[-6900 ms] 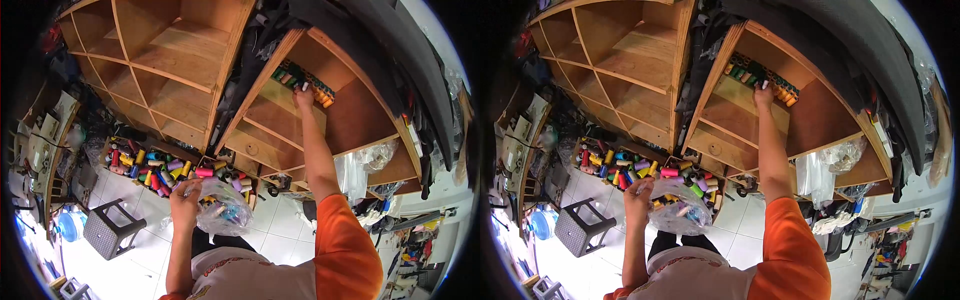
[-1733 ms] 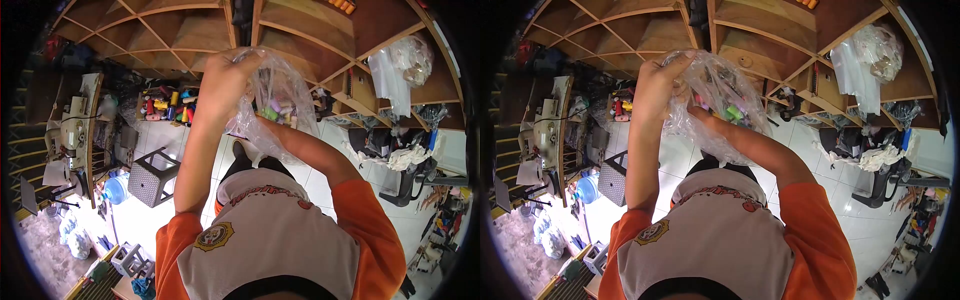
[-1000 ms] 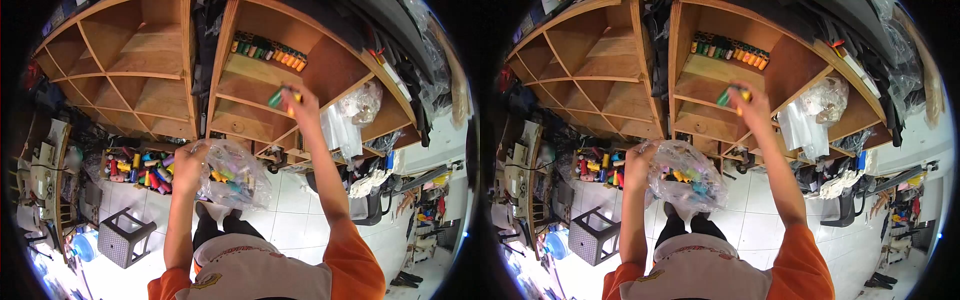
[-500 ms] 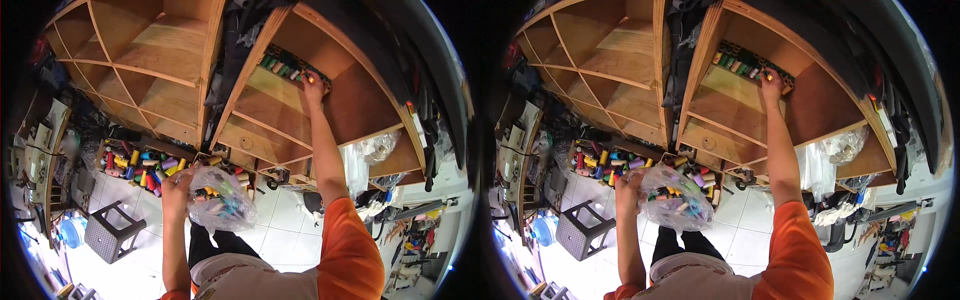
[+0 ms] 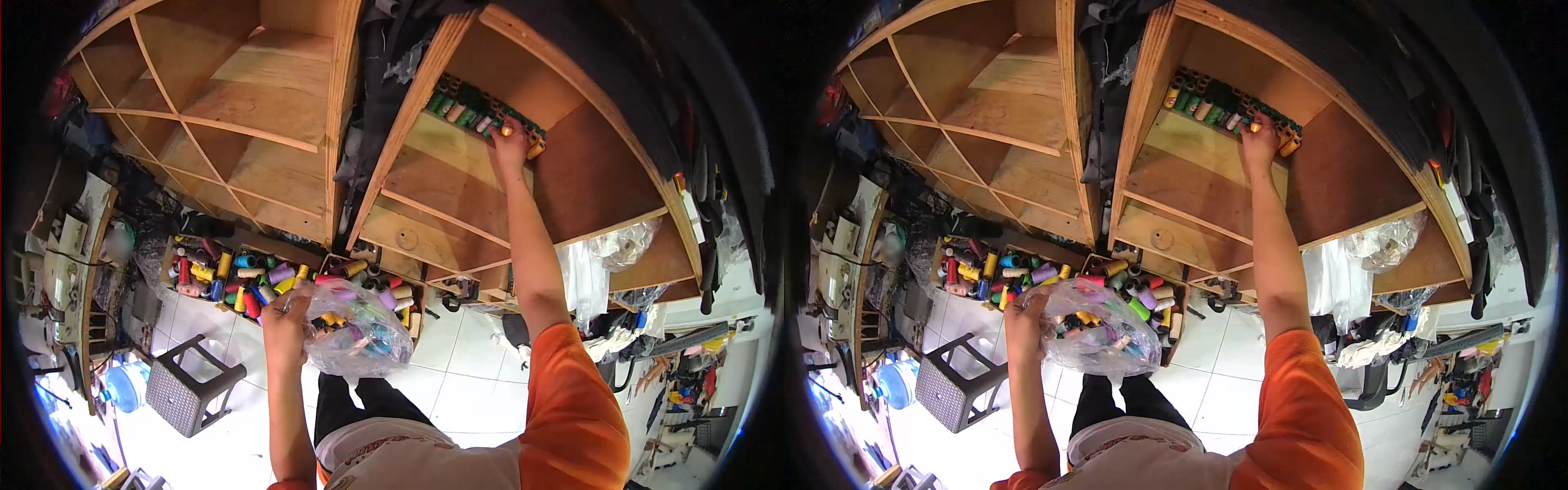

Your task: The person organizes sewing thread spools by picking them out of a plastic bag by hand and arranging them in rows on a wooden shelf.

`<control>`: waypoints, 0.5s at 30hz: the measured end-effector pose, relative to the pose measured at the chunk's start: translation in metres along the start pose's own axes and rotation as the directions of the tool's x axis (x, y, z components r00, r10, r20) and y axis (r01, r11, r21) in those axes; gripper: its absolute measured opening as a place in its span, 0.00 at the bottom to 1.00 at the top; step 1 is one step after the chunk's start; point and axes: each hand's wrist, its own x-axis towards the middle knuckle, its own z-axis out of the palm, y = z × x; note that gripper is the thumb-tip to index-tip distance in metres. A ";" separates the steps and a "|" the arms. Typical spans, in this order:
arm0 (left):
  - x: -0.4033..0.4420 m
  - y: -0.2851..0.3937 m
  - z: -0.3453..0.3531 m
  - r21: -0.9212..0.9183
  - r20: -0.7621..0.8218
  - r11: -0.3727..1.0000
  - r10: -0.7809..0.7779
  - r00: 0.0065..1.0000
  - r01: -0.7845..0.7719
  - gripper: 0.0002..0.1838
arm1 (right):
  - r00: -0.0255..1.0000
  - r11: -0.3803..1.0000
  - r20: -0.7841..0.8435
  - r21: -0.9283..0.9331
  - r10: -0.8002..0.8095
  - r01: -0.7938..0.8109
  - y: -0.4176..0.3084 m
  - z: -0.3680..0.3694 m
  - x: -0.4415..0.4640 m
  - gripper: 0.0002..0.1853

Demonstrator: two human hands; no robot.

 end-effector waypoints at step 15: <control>-0.003 -0.005 0.008 0.010 0.064 1.000 -0.020 0.998 0.019 0.11 | 0.966 0.770 0.106 0.586 0.236 -0.252 0.038 -0.003 -0.029 0.26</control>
